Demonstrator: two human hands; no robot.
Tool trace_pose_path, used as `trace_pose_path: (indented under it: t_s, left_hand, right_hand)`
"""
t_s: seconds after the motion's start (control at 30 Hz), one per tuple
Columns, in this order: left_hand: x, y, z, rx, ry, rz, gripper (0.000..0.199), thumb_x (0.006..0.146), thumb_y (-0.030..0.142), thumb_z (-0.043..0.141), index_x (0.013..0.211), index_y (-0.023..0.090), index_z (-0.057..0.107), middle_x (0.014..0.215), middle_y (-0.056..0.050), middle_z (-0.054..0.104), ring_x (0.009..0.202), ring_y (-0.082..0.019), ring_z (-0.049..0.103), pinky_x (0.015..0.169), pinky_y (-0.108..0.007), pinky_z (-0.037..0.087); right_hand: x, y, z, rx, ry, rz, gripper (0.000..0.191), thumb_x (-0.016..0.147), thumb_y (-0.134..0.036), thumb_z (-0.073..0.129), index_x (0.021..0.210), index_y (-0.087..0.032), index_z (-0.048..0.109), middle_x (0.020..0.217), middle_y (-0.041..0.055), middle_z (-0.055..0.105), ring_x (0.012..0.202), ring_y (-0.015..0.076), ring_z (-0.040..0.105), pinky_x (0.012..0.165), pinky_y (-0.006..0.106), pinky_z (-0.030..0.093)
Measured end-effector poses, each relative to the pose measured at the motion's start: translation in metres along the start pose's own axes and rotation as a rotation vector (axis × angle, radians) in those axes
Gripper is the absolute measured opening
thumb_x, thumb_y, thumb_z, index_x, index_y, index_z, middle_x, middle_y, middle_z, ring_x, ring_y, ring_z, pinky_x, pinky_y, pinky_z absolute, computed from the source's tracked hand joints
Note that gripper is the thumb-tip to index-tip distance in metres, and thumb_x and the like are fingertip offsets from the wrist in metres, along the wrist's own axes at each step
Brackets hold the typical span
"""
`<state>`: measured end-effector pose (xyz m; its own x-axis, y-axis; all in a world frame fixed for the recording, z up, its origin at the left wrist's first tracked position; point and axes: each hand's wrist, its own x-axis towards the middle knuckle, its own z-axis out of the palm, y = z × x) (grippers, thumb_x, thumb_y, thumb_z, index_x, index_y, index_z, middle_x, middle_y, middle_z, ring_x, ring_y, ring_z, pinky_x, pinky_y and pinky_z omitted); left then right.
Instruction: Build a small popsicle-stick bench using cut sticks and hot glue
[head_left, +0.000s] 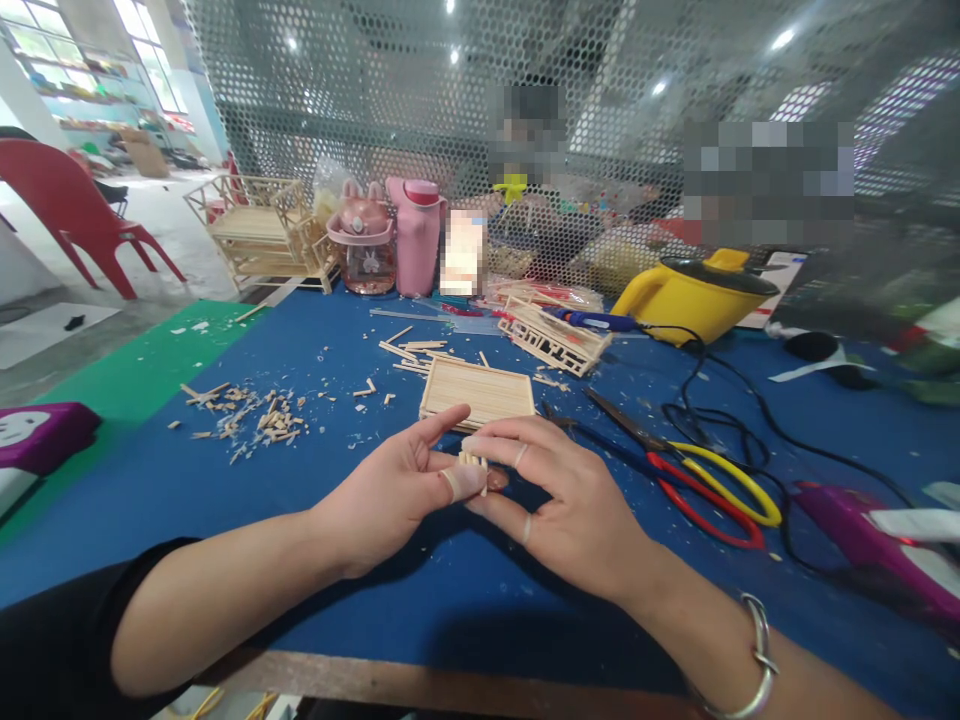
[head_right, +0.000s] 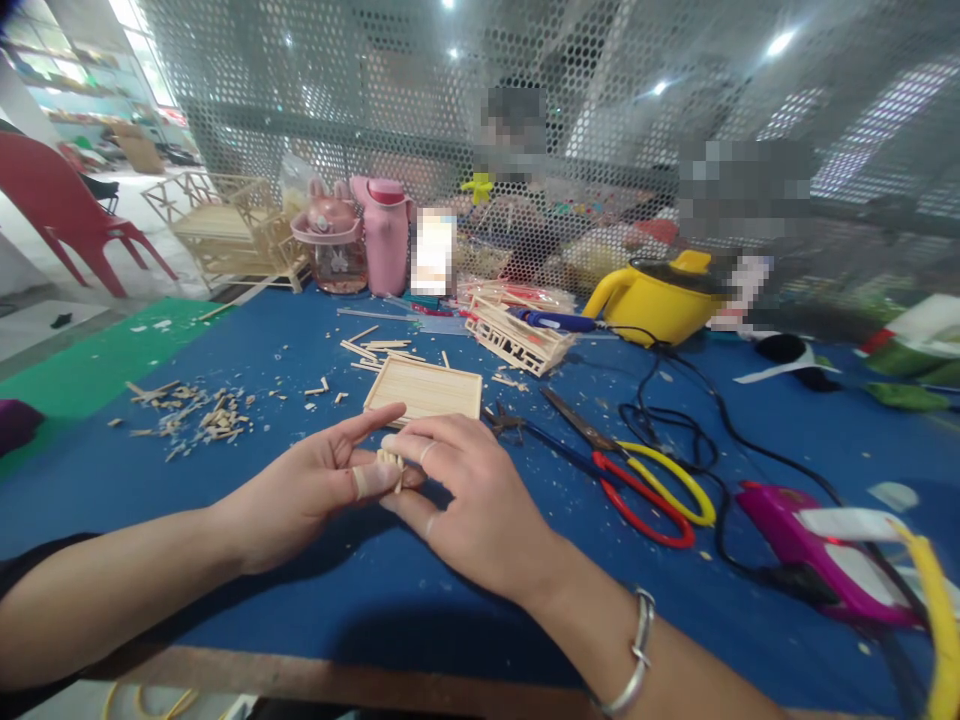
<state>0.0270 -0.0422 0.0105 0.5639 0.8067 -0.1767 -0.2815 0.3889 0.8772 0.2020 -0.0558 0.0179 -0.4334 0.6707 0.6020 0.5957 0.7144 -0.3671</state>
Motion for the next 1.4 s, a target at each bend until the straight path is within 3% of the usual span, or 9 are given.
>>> trace_pose_path:
  t_s: [0.3,0.47,0.6,0.8,1.0,1.2,1.4]
  left_hand:
    - [-0.0004,-0.0013,-0.0040,-0.007,-0.023,-0.074,0.076,0.078,0.015,0.066,0.142,0.014,0.025,0.089,-0.009,0.073,0.091,-0.018,0.066,0.092,-0.034,0.040]
    - [-0.0020,0.0006,-0.0013,-0.005,-0.010,-0.067,0.078,0.077,0.014,0.067,0.142,0.015,0.024,0.087,-0.008,0.074,0.087,-0.016,0.067,0.090,-0.032,0.041]
    - [-0.0035,0.0033,0.0016,-0.066,-0.010,-0.052,0.081,0.076,0.017,0.070,0.143,0.018,0.024,0.087,-0.007,0.073,0.088,-0.018,0.067,0.090,-0.034,0.042]
    - [-0.0040,0.0073,0.0033,-0.192,0.089,-0.097,0.064,0.080,0.031,0.064,0.137,0.020,0.036,0.087,-0.008,0.071,0.075,-0.016,0.066,0.078,-0.032,0.046]
    - [-0.0025,0.0045,0.0007,0.065,0.042,0.072,0.085,0.077,0.025,0.068,0.145,0.019,0.017,0.074,0.001,0.067,0.072,-0.012,0.060,0.080,-0.031,0.042]
    - [-0.0029,0.0069,0.0023,0.196,0.056,0.089,0.090,0.078,0.026,0.066,0.146,0.016,0.007,0.063,0.004,0.063,0.064,-0.011,0.056,0.070,-0.025,0.039]
    - [-0.0030,0.0058,-0.0003,0.267,0.077,0.080,0.091,0.077,0.029,0.065,0.146,0.017,0.007,0.062,0.005,0.062,0.058,-0.010,0.052,0.062,-0.023,0.036]
  right_hand:
    - [-0.0013,-0.0017,0.0023,0.079,-0.079,0.018,0.028,0.077,-0.023,0.067,0.104,-0.021,0.062,0.097,0.0039,0.070,0.096,0.0179,0.062,0.088,0.035,0.050]
    - [0.0007,-0.0061,0.0051,0.081,-0.052,0.021,0.023,0.077,-0.019,0.065,0.099,-0.021,0.063,0.090,0.0033,0.071,0.089,0.0170,0.065,0.081,0.033,0.052]
    - [0.0016,-0.0082,0.0028,0.076,-0.043,0.060,0.023,0.076,-0.016,0.064,0.098,-0.021,0.063,0.092,0.0028,0.071,0.085,0.0146,0.066,0.077,0.027,0.053]
    - [0.0005,-0.0035,-0.0004,0.072,-0.008,0.094,0.027,0.076,-0.022,0.066,0.103,-0.023,0.063,0.101,0.0023,0.071,0.091,0.0162,0.066,0.083,0.029,0.054]
    - [-0.0015,-0.0018,0.0051,0.079,0.018,0.104,0.027,0.078,-0.020,0.064,0.105,-0.021,0.064,0.105,0.0035,0.070,0.097,0.0163,0.065,0.090,0.031,0.052]
    - [-0.0010,-0.0049,0.0060,0.216,-0.078,0.193,0.038,0.077,-0.020,0.066,0.114,-0.022,0.062,0.112,0.0040,0.068,0.102,0.0188,0.064,0.094,0.036,0.050]
    - [0.0007,-0.0056,0.0057,0.291,-0.130,0.283,0.043,0.075,-0.020,0.068,0.117,-0.023,0.061,0.115,0.0046,0.066,0.106,0.0209,0.062,0.097,0.041,0.048]
